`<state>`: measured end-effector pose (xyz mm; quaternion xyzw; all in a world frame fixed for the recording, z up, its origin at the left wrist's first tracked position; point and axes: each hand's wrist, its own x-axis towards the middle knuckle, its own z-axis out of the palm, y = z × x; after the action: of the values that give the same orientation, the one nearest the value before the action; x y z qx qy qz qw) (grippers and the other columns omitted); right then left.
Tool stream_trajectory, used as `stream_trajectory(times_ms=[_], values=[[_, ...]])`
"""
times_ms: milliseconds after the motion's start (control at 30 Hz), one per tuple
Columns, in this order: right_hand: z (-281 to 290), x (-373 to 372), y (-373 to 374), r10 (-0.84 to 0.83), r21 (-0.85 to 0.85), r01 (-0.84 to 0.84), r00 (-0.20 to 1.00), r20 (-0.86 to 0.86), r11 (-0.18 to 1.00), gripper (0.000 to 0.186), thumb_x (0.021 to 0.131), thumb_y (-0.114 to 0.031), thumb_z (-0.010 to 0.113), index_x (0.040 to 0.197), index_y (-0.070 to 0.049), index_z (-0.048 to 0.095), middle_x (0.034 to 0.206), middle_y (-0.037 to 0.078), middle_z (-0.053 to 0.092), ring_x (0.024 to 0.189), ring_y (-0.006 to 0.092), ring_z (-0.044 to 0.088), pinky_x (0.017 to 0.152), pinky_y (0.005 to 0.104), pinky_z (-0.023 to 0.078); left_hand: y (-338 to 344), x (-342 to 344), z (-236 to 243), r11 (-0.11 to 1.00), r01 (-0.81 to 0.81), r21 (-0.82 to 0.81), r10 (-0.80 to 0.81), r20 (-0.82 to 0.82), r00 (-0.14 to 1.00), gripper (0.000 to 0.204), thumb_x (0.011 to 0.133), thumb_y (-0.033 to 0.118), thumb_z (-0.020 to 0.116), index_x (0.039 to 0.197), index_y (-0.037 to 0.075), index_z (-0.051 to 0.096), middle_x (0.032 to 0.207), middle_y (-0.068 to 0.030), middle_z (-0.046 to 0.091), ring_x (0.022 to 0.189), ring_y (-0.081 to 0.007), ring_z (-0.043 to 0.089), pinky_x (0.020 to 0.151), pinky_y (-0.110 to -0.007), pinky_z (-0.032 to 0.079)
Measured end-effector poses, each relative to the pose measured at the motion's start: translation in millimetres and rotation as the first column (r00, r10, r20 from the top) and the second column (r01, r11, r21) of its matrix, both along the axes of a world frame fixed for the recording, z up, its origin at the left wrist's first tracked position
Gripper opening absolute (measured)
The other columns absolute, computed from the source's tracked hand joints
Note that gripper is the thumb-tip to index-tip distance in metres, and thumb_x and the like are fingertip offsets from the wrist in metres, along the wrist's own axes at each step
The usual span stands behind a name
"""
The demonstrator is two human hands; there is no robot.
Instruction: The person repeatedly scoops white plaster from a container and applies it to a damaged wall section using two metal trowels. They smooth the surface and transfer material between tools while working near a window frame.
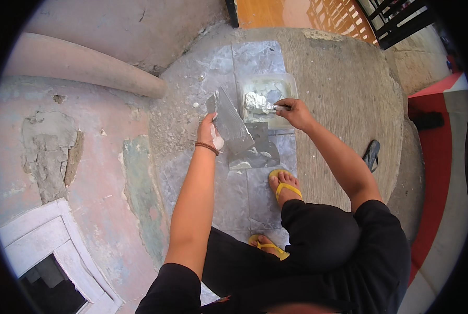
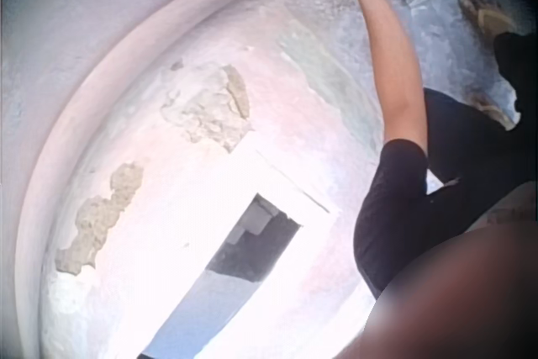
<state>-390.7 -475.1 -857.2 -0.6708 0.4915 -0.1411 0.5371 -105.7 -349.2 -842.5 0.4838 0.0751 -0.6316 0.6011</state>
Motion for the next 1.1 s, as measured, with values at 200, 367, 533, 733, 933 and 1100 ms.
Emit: stream_trajectory(times_ms=[200, 367, 533, 733, 933, 1100], values=[[44.0, -5.3, 18.6, -0.118, -0.199, 0.136, 0.988, 0.103, 0.970, 0.033, 0.081, -0.005, 0.069, 0.114, -0.001, 0.067, 0.109, 0.016, 0.068, 0.099, 0.0279, 0.066, 0.087, 0.0363, 0.052, 6.2, -12.6, 15.3, 1.000, 0.003, -0.023, -0.001, 0.056, 0.998, 0.035, 0.094, 0.024, 0.059, 0.120, 0.000, 0.060, 0.112, -0.0117, 0.066, 0.101, -0.0272, 0.066, 0.090, -0.043, 0.053], [89.9, 8.8, 49.2, -0.072, -0.484, 0.223, 0.948, 0.311, 0.846, 0.042, 0.077, 0.005, 0.067, 0.118, -0.003, 0.063, 0.106, 0.015, 0.062, 0.091, 0.0308, 0.065, 0.079, 0.0358, 0.053, 6.0, -46.0, 52.6, 0.999, -0.006, -0.049, 0.004, -0.037, 0.999, 0.038, 0.098, 0.027, 0.054, 0.124, 0.000, 0.057, 0.112, -0.0145, 0.067, 0.097, -0.0277, 0.069, 0.084, -0.040, 0.058], [106.2, 27.7, 68.0, 0.020, -0.809, 0.151, 0.980, 0.197, 0.569, 0.051, 0.073, 0.010, 0.068, 0.120, -0.008, 0.065, 0.101, 0.014, 0.057, 0.081, 0.0287, 0.062, 0.067, 0.0364, 0.052, 4.7, -62.1, 90.5, 0.981, -0.030, -0.194, 0.006, -0.122, 0.992, 0.037, 0.099, 0.026, 0.054, 0.121, -0.002, 0.060, 0.110, -0.0127, 0.067, 0.093, -0.0253, 0.069, 0.081, -0.039, 0.057], [99.3, 20.9, 75.0, 0.059, -0.903, 0.082, 0.991, 0.117, 0.422, 0.055, 0.071, 0.012, 0.065, 0.119, -0.014, 0.070, 0.096, 0.012, 0.056, 0.082, 0.0266, 0.059, 0.067, 0.0340, 0.050, 14.8, -45.1, 100.0, 0.965, -0.057, -0.254, 0.020, -0.146, 0.989, 0.041, 0.100, 0.030, 0.052, 0.126, -0.002, 0.056, 0.119, -0.0167, 0.065, 0.104, -0.0282, 0.067, 0.089, -0.041, 0.056], [85.8, -10.8, 70.1, 0.021, -0.913, -0.046, 0.999, -0.041, 0.405, 0.050, 0.072, 0.011, 0.063, 0.115, -0.012, 0.070, 0.096, 0.011, 0.057, 0.083, 0.0282, 0.058, 0.073, 0.0381, 0.050, 25.1, -33.3, 106.1, 0.965, -0.137, -0.225, 0.166, 0.112, 0.980, 0.042, 0.099, 0.030, 0.054, 0.125, -0.002, 0.057, 0.116, -0.0141, 0.065, 0.103, -0.0261, 0.067, 0.091, -0.038, 0.054], [41.8, -40.4, 63.2, -0.159, -0.580, 0.055, 0.979, -0.129, 0.813, 0.036, 0.078, 0.000, 0.060, 0.113, -0.003, 0.067, 0.110, 0.024, 0.064, 0.101, 0.0389, 0.063, 0.085, 0.0424, 0.051, 35.1, -22.9, 114.7, 0.951, -0.147, -0.273, 0.173, 0.074, 0.982, 0.043, 0.098, 0.033, 0.057, 0.124, -0.001, 0.058, 0.114, -0.0116, 0.066, 0.100, -0.0231, 0.066, 0.089, -0.036, 0.054]])
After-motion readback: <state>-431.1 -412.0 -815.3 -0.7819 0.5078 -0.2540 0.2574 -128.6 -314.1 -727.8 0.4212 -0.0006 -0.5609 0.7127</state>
